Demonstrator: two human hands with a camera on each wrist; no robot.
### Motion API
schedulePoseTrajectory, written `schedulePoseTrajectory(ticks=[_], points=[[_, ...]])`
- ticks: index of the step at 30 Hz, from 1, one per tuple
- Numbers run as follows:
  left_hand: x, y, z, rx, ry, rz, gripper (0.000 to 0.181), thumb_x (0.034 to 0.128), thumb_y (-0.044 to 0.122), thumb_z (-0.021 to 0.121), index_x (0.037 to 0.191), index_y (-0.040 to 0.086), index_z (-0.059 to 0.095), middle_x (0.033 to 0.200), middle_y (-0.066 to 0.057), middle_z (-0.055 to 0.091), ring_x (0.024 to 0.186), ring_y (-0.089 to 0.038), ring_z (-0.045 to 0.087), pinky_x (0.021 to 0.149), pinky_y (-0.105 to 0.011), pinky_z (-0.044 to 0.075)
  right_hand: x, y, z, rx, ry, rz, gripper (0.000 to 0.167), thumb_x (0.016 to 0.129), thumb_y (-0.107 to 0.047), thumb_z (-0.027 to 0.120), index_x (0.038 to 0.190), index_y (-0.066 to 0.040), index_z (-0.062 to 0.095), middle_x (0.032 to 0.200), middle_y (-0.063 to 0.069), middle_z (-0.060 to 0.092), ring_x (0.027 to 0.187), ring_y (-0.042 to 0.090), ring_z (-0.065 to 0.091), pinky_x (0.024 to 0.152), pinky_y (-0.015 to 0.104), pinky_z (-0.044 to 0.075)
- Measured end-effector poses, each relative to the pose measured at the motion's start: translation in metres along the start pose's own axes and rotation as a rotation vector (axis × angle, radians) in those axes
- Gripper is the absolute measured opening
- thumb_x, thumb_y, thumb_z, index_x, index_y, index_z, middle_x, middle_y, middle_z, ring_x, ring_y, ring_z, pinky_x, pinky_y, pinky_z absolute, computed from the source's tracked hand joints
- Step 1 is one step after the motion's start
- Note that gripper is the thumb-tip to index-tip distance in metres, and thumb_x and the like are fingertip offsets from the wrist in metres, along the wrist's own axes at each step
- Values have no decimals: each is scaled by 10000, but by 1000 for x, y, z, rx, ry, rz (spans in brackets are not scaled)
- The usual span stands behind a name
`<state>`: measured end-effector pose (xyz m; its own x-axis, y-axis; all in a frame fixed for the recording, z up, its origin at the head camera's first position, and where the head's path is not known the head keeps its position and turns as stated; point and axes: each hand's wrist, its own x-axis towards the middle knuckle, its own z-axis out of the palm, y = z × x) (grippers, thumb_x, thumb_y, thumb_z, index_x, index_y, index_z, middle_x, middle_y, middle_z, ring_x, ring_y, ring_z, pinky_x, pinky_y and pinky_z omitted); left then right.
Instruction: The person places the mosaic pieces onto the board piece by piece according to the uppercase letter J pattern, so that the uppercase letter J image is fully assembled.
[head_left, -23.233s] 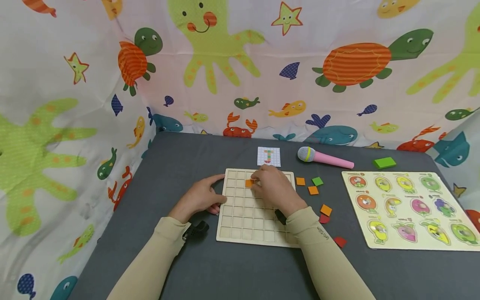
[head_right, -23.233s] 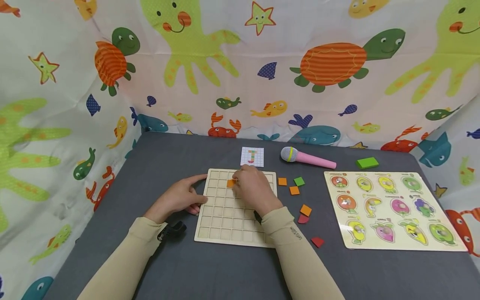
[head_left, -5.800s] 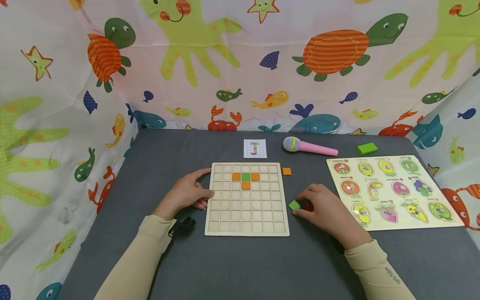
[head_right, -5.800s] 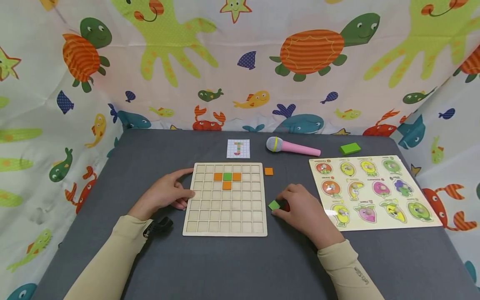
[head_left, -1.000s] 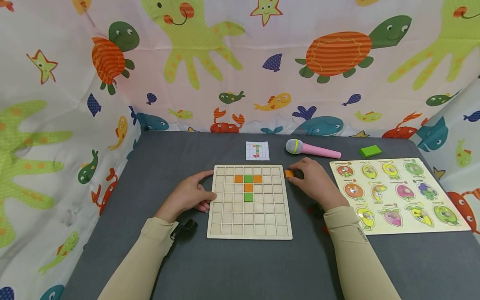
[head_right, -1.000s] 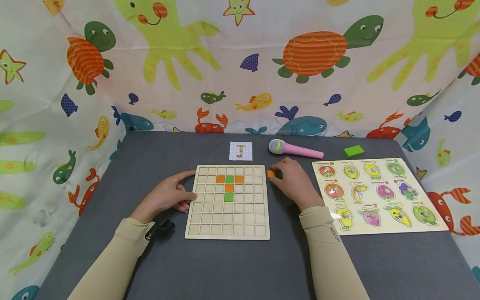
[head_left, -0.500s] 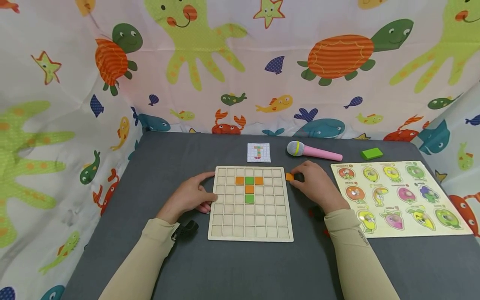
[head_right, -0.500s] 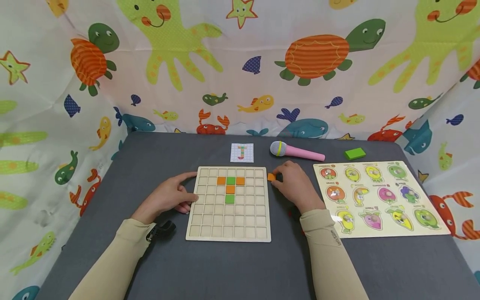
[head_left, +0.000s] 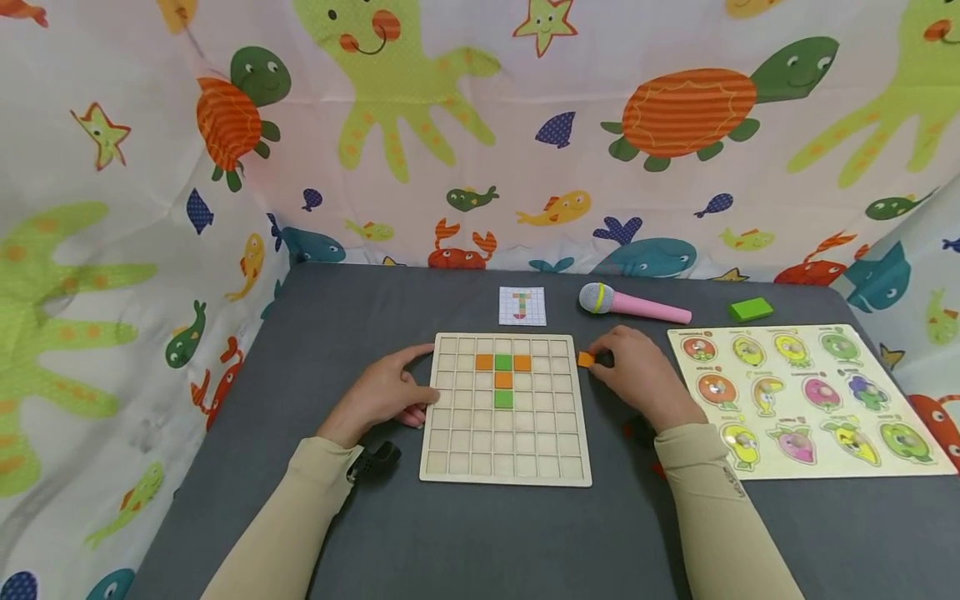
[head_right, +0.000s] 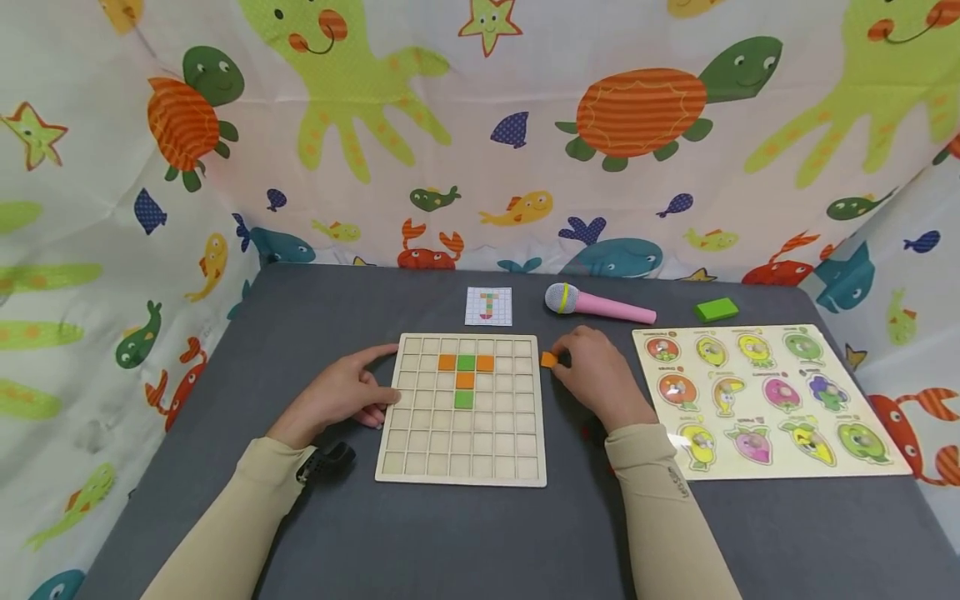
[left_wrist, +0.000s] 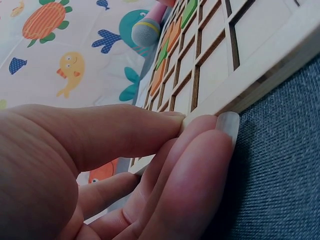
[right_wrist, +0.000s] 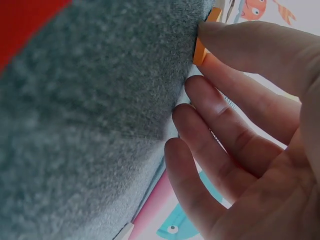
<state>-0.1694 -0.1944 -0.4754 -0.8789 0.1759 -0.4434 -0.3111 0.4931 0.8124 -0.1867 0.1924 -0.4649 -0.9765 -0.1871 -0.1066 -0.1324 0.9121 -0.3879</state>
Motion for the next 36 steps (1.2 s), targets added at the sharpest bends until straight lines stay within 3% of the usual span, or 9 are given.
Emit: schedulePoseTrajectory(ticks=[10, 16, 24, 36], points=[[2, 0, 2, 17, 1, 1, 861, 907, 153, 860, 1651, 284, 448, 789, -152, 723, 599, -221, 753, 598, -366, 671, -30, -6, -4, -4, 48, -65, 271, 979, -218, 814, 1200, -60, 801, 1206, 149, 714, 1163, 355, 639, 1074, 597, 555], [2, 0, 0, 10, 5, 2, 864, 908, 152, 859, 1655, 276, 444, 791, -153, 722, 598, -218, 750, 600, -360, 670, -49, -39, 9, -20, 86, -226, 231, 944, -220, 857, 1138, -103, 812, 1147, 70, 723, 1083, 255, 654, 973, 484, 629], [1, 0, 0, 12, 1, 7, 869, 905, 148, 856, 1658, 267, 440, 785, -155, 729, 591, -212, 750, 596, -362, 670, -57, -80, 31, -33, 118, -409, 145, 911, -181, 869, 1036, -131, 815, 1050, 14, 715, 1038, 195, 662, 871, 403, 647], [1, 1, -1, 2, -7, 0, 868, 904, 164, 865, 1653, 284, 443, 797, -153, 732, 614, -231, 760, 618, -368, 677, -55, -98, 41, -39, 64, -406, 177, 900, -203, 893, 1061, -168, 830, 1056, -31, 709, 1063, 179, 643, 868, 386, 645]])
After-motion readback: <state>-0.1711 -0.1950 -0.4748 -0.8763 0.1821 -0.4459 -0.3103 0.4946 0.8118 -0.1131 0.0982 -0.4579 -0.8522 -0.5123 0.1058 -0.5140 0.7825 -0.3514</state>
